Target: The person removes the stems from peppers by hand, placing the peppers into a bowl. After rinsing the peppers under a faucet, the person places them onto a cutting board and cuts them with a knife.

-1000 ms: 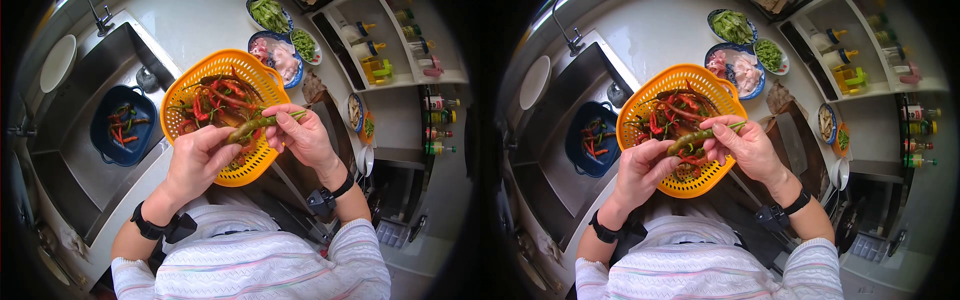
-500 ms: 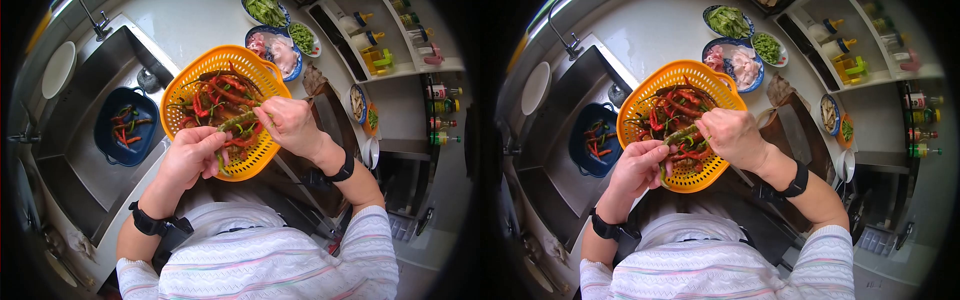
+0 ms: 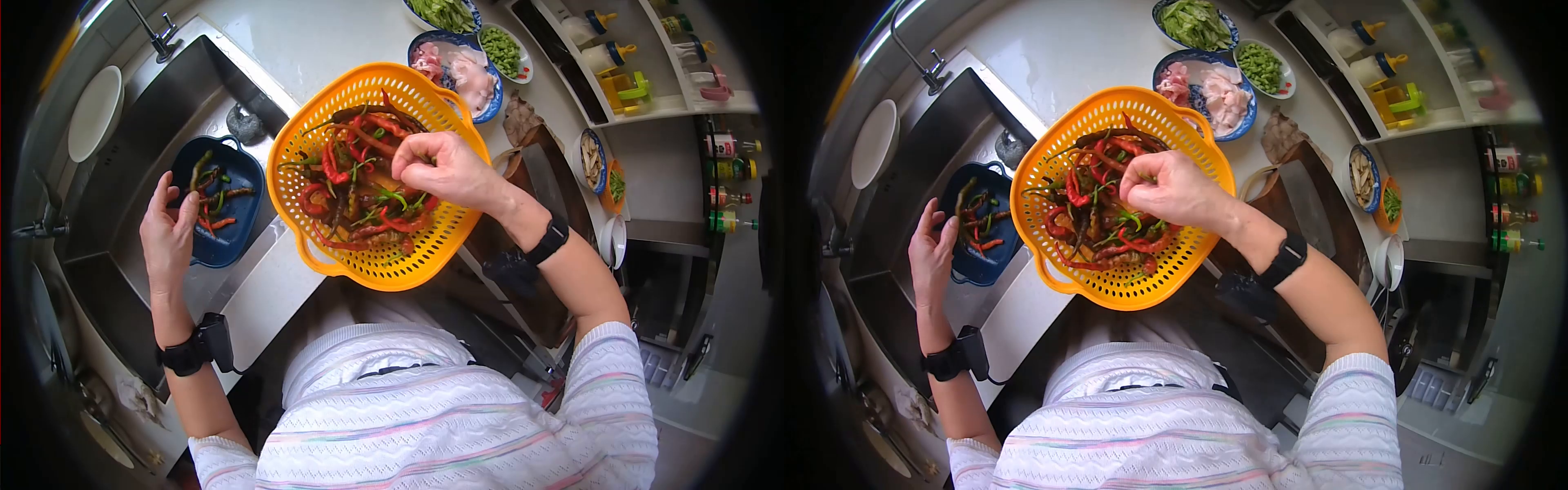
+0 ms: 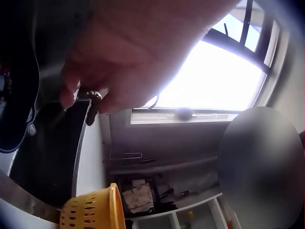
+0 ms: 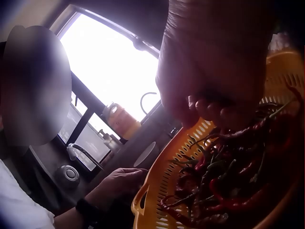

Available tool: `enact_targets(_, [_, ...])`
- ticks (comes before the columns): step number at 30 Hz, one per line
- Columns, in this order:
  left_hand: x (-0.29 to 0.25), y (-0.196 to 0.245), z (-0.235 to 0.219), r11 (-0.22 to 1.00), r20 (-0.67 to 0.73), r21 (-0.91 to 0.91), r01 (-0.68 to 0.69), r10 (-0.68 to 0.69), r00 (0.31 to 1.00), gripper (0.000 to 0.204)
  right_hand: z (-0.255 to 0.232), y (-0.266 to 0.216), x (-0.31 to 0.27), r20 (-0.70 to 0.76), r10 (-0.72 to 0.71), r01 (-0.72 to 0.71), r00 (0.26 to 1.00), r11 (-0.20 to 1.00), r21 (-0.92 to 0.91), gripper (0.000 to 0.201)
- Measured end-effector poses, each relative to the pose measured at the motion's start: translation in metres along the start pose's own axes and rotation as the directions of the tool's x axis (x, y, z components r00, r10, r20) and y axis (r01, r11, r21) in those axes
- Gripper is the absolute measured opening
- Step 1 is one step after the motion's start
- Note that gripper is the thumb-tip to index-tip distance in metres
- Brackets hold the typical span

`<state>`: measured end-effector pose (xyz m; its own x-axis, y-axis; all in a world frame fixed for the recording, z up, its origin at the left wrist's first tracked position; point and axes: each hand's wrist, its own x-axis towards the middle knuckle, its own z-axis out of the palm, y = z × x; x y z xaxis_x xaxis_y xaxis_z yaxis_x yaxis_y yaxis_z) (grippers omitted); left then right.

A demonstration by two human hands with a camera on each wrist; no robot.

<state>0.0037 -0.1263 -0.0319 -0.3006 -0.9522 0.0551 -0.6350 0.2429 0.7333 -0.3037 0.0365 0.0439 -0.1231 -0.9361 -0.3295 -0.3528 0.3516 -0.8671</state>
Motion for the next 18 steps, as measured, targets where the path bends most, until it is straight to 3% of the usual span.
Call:
enact_targets(1, [-0.002, 0.001, 0.001, 1.000, 0.002, -0.001, 0.001, -0.001, 1.000, 0.033, 0.005, 0.000, 0.005, 0.000, 0.002, -0.002, 1.000, 1.000, 0.000, 0.010])
enact_targets(3, [-0.010, 0.009, 0.006, 0.972, 0.146, -0.233, -0.018, 0.053, 0.988, 0.038, 0.014, 0.001, 0.014, -0.053, -0.012, -0.008, 0.999, 0.926, -0.377, 0.014])
enact_targets(4, [-0.016, 0.012, 0.014, 0.885, 0.195, -0.461, 0.061, 0.034, 0.980, 0.039, 0.017, -0.001, 0.016, -0.050, -0.010, -0.010, 0.999, 0.926, -0.378, 0.014])
enact_targets(5, [-0.019, 0.008, 0.020, 0.833, 0.257, -0.545, 0.095, 0.058, 0.965, 0.040, 0.020, -0.004, 0.019, 0.025, 0.081, -0.054, 0.996, 0.834, -0.549, 0.018])
enact_targets(7, [-0.029, 0.045, 0.015, 0.803, 0.409, -0.523, 0.285, -0.057, 0.911, 0.044, 0.025, -0.008, 0.022, 0.113, 0.290, -0.071, 0.950, 0.556, -0.828, 0.028])
enact_targets(9, [-0.038, 0.061, 0.022, 0.761, 0.484, -0.563, 0.323, -0.014, 0.875, 0.052, 0.028, -0.002, 0.021, 0.140, 0.301, -0.043, 0.943, 0.530, -0.847, 0.027])
enact_targets(11, [-0.043, 0.069, 0.029, 0.811, 0.501, -0.511, 0.287, 0.009, 0.865, 0.059, 0.024, 0.003, 0.017, 0.255, 0.126, 0.112, 0.959, 0.656, -0.746, 0.027])
enact_targets(18, [-0.045, 0.070, 0.035, 0.778, 0.494, -0.544, 0.314, -0.005, 0.870, 0.058, -0.020, -0.024, -0.012, 0.349, 0.263, 0.148, 0.899, 0.569, -0.809, 0.019])
